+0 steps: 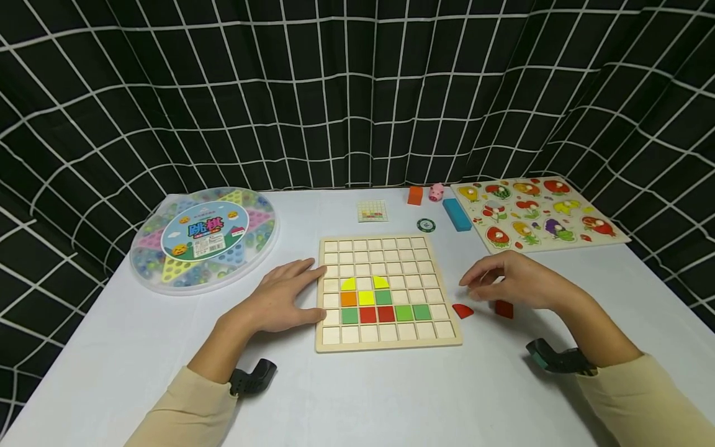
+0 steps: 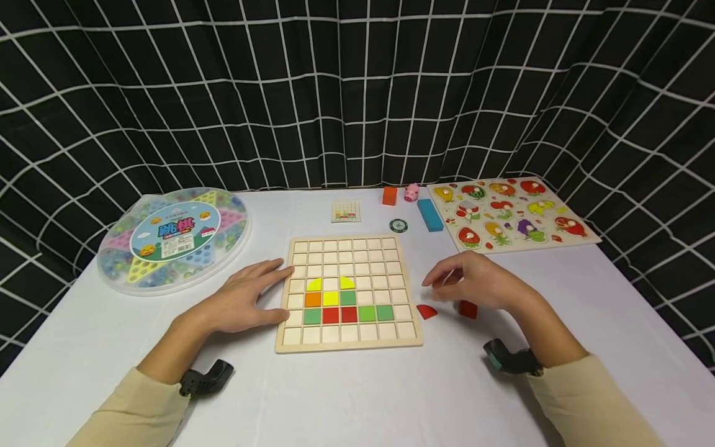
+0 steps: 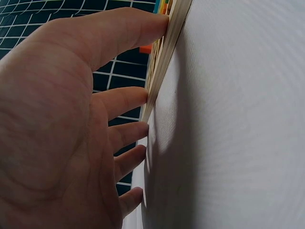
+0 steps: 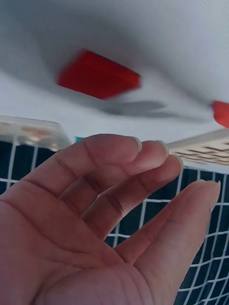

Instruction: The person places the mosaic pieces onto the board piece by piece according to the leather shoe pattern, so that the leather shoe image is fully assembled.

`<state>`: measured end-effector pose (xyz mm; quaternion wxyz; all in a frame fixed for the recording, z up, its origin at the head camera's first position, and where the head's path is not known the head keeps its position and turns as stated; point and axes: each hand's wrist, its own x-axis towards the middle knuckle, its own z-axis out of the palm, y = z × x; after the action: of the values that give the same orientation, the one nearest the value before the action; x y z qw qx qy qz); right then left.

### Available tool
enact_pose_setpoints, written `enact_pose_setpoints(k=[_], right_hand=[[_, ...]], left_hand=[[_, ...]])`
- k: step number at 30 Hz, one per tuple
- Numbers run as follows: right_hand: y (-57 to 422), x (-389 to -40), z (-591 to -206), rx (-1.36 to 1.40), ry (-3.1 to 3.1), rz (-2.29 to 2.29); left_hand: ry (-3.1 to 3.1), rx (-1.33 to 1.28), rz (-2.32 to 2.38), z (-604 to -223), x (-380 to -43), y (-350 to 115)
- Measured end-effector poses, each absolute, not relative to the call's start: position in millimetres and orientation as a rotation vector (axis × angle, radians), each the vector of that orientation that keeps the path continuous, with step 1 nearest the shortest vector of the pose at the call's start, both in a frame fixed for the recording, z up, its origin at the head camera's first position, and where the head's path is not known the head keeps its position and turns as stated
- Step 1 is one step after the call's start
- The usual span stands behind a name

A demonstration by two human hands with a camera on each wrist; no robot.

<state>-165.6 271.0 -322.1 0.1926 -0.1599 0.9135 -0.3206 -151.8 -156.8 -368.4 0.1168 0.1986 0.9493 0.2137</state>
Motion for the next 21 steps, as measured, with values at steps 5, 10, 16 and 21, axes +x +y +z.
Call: enact_pose_setpoints(k=[5,10,16,21], right_hand=[[286.9,-161.5,-327.8,-0.423,2.581,-0.853],[301.9,-156.7,-332.6,-0.411,2.604,-0.806],[315.0,-151.5,-338.8,-0.367,2.629,-0.735],[314.1,-149.2,-340.0,-0.279,2.674,-0.652]], left_hand=[[2.783,0.581,0.632,-368.9,-152.1,-158.1],[2.786,0.580,0.626,-368.5,-152.3,-158.3],[2.777,0.581,0.619,-369.1,-152.4,-157.4],[2.779,0.586,0.626,-370.1,-152.6,-157.7]])
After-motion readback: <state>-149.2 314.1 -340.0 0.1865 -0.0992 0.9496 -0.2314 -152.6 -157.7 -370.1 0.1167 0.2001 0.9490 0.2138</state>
